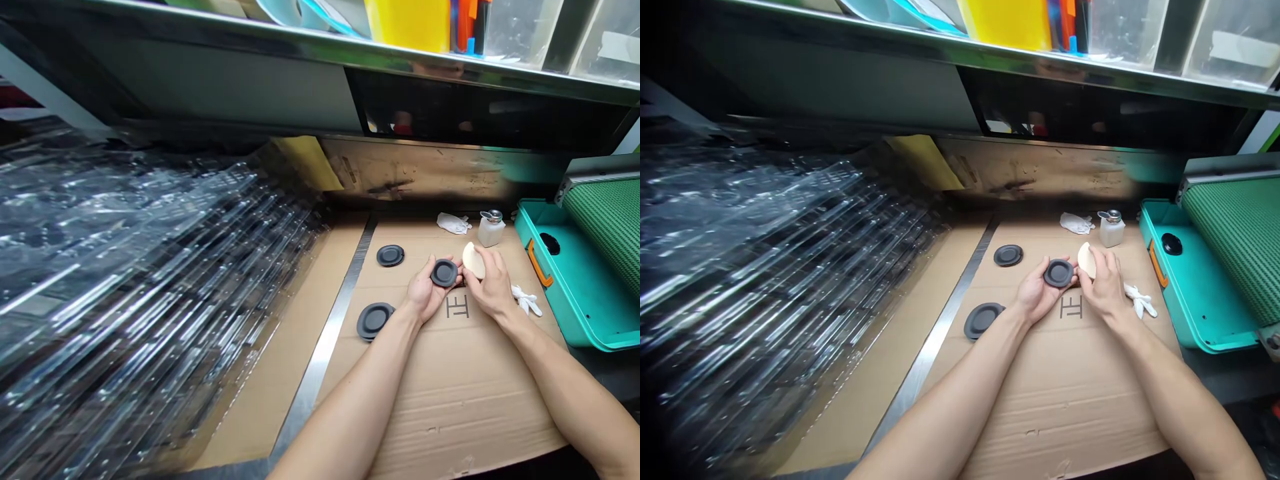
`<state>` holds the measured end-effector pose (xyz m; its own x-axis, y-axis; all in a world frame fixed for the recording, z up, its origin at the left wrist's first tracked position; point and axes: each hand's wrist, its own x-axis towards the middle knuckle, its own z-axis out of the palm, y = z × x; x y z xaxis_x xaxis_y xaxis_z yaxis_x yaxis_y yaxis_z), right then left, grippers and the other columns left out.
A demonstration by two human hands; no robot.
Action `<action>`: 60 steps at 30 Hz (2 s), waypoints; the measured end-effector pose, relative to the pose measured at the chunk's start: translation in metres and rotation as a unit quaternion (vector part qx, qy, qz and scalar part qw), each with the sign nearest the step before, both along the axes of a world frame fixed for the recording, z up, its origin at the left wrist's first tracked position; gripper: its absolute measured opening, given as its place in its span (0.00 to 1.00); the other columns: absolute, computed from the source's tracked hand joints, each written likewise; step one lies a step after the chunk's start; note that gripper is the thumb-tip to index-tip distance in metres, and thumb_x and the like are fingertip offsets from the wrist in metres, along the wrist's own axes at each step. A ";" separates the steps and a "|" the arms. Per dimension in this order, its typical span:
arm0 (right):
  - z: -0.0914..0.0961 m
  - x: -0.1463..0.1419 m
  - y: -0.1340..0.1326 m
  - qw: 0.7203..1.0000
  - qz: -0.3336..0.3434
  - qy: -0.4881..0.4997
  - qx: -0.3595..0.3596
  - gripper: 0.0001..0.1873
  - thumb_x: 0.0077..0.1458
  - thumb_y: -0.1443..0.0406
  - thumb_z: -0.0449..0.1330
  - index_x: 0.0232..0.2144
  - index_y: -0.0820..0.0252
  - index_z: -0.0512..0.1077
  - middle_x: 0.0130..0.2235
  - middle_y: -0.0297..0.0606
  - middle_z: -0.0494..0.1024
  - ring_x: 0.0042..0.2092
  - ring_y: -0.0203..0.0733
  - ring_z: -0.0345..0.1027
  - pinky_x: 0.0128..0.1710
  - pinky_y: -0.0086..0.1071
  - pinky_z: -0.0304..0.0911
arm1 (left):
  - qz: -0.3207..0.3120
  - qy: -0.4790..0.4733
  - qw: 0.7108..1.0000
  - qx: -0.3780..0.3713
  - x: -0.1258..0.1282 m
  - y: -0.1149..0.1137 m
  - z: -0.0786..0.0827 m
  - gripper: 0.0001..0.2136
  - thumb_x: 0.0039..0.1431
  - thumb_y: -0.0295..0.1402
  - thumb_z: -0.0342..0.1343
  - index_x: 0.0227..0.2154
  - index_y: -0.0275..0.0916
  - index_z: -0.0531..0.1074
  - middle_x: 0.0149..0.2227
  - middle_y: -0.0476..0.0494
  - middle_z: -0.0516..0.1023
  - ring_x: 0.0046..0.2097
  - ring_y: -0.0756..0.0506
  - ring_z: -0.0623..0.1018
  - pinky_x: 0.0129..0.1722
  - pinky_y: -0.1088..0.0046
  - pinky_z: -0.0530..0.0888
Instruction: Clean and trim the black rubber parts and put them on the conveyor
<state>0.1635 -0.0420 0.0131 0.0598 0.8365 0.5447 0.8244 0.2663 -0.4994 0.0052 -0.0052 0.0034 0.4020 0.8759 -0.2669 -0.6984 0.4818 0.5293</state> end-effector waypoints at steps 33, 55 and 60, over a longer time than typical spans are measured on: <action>0.028 -0.025 -0.014 0.969 -0.099 -0.150 -0.171 0.12 0.66 0.57 0.53 0.43 0.50 0.76 0.38 0.38 0.81 0.38 0.44 0.73 0.34 0.32 0.57 | -0.013 -0.005 0.999 0.032 0.015 0.001 -0.010 0.14 0.70 0.35 0.47 0.41 0.32 0.76 0.40 0.36 0.81 0.41 0.44 0.81 0.50 0.60 0.77; -0.005 -0.049 0.004 0.975 -0.125 -0.139 -0.119 0.18 0.71 0.53 0.47 0.50 0.56 0.70 0.47 0.42 0.71 0.37 0.39 0.68 0.30 0.30 0.53 | 0.004 -0.035 0.999 -0.019 0.017 -0.003 -0.001 0.19 0.73 0.36 0.41 0.41 0.33 0.76 0.44 0.36 0.82 0.51 0.43 0.80 0.56 0.65 0.75; -0.001 -0.050 0.008 0.969 -0.182 -0.108 -0.131 0.18 0.71 0.53 0.46 0.47 0.56 0.70 0.46 0.40 0.70 0.36 0.38 0.67 0.29 0.30 0.51 | -0.004 -0.023 1.000 -0.005 0.018 -0.003 -0.005 0.19 0.73 0.37 0.40 0.46 0.34 0.75 0.44 0.37 0.82 0.53 0.42 0.79 0.57 0.60 0.74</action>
